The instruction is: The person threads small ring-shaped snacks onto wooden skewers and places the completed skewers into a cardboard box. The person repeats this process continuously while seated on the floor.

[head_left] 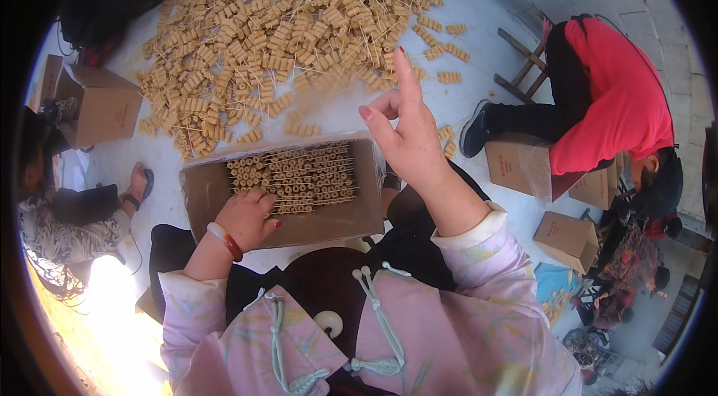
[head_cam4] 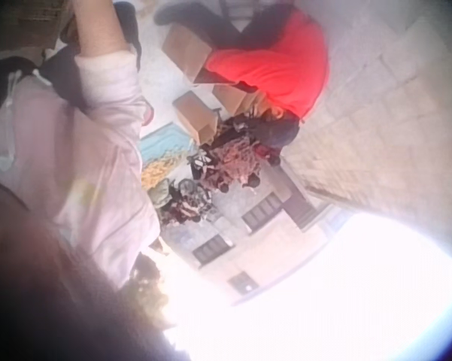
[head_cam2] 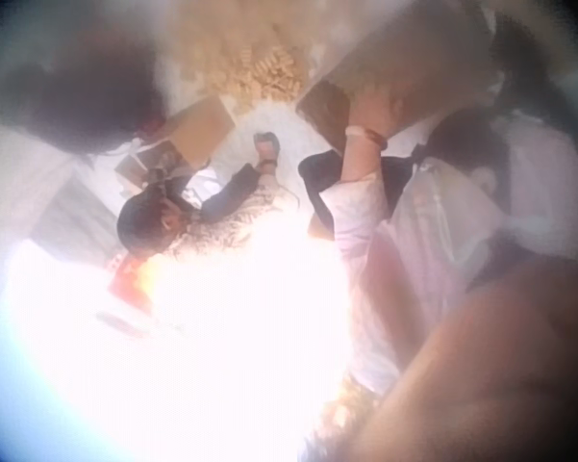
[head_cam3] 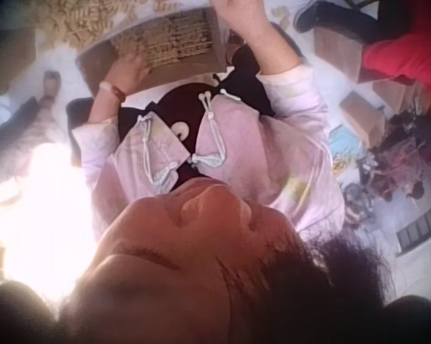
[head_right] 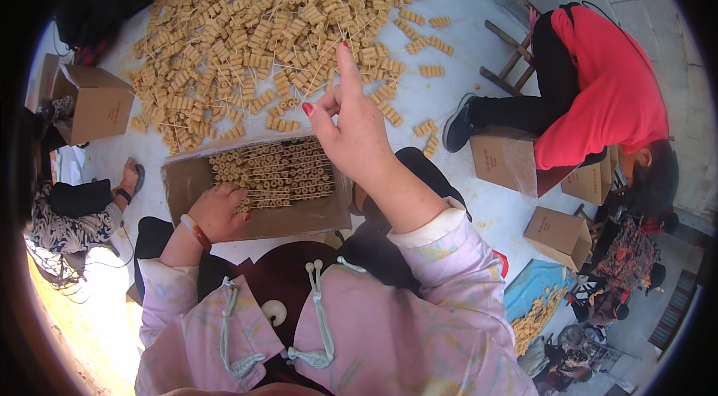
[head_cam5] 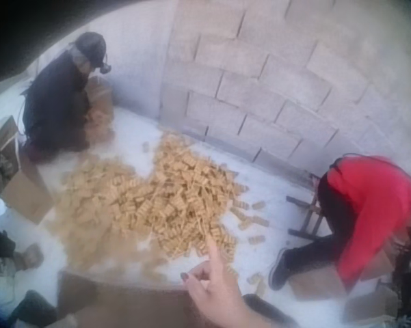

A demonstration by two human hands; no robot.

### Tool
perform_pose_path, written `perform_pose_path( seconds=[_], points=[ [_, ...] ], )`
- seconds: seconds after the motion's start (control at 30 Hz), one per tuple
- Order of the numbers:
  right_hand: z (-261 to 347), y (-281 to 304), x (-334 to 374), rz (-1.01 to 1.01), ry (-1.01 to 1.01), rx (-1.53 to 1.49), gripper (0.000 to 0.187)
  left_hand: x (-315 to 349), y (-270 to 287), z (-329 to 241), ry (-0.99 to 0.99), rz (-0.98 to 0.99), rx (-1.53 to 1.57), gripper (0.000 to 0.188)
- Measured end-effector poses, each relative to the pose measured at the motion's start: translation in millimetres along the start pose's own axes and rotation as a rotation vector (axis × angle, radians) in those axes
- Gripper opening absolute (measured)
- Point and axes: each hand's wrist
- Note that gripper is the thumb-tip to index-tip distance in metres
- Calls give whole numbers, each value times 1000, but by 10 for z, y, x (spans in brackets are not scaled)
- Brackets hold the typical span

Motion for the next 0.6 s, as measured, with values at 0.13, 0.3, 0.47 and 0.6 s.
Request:
perform_pose_path(
  seconds=[0.13, 0.3, 0.47, 0.6],
  points=[
    [-7, -74, 53, 156, -11, -39, 81, 11, 46, -23, -1, 11, -3, 45],
    [-15, -171, 172, 414, 121, 68, 74, -32, 17, 13, 48, 21, 9, 45],
    [132, -299, 148, 592, -50, 90, 48, -35, -68, 25, 94, 80, 37, 45],
    [417, -712, 169, 786, 349, -124, 41, -57, -68, 13, 114, 124, 17, 40]
  ],
)
Point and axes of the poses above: each hand's wrist, its own x-axis away from the middle knuckle, its own y-axis out of the back of the hand, z = x × y, and after that the axes turned 12 degrees about y, right-handed
